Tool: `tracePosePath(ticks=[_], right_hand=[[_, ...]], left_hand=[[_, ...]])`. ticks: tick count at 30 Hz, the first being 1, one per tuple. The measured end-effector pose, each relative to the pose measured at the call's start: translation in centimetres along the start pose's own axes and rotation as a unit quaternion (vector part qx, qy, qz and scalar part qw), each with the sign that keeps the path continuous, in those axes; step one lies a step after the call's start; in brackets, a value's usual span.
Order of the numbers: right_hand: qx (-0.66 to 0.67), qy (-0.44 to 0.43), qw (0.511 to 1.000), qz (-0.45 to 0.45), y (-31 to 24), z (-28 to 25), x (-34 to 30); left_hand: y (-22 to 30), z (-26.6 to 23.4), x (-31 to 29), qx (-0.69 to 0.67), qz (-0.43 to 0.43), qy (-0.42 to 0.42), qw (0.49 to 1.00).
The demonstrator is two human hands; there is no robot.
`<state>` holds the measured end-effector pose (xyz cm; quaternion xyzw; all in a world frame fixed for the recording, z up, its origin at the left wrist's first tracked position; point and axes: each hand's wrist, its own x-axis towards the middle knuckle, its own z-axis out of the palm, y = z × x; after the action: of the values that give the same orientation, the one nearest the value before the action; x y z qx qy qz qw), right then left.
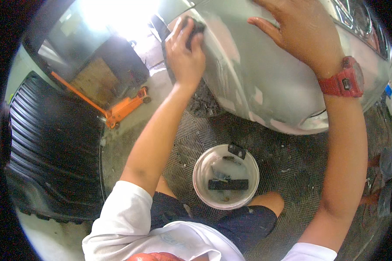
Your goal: The person scrubs the front bumper of a silver car with a black sponge, repeatedly dipping it into a white bucket of water. The person works on the lower section of the bumper near the tire, occasionally touching the surface with their hand.
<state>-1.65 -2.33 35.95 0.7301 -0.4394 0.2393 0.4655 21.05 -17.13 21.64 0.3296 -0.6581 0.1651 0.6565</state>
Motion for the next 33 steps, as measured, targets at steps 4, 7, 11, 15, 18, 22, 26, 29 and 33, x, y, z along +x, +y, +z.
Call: tracePosePath(ticks=[4, 7, 11, 15, 18, 22, 26, 29, 33], right_hand=[[-0.009, 0.005, 1.000, -0.005, 0.7, -0.2, 0.0], [-0.037, -0.029, 0.999, -0.016, 0.8, -0.5, 0.1], [-0.039, 0.071, 0.994, -0.073, 1.5, 1.5, 0.0], [-0.005, -0.022, 1.000, -0.002, 0.7, -0.4, -0.1], [-0.003, 0.002, 1.000, 0.004, -0.2, -0.1, 0.2], [-0.019, 0.010, 0.999, -0.030, 1.0, 0.9, -0.2], [-0.010, 0.024, 1.000, -0.013, 0.6, 0.5, -0.3], [-0.079, 0.044, 0.994, -0.065, 1.4, 1.6, -0.3], [0.014, 0.041, 0.998, -0.041, 1.4, 0.4, 0.1]], left_hand=[[2.4, -1.0, -5.2, -0.014, -0.002, -0.036, 0.999], [0.1, -1.8, -5.4, -0.019, 0.020, -0.066, 0.997], [0.1, -0.2, -0.1, -0.008, -0.061, 0.001, 0.998], [1.6, -0.7, -6.4, -0.020, 0.016, -0.041, 0.999], [-0.9, -0.9, -2.8, -0.031, 0.000, -0.029, 0.999], [1.0, 0.8, -0.8, -0.027, -0.117, 0.007, 0.993], [2.3, -1.1, -5.7, -0.026, 0.002, -0.060, 0.998], [-0.1, -0.3, -0.9, -0.011, -0.012, -0.009, 1.000], [1.0, 0.1, -2.0, 0.012, -0.007, 0.016, 1.000]])
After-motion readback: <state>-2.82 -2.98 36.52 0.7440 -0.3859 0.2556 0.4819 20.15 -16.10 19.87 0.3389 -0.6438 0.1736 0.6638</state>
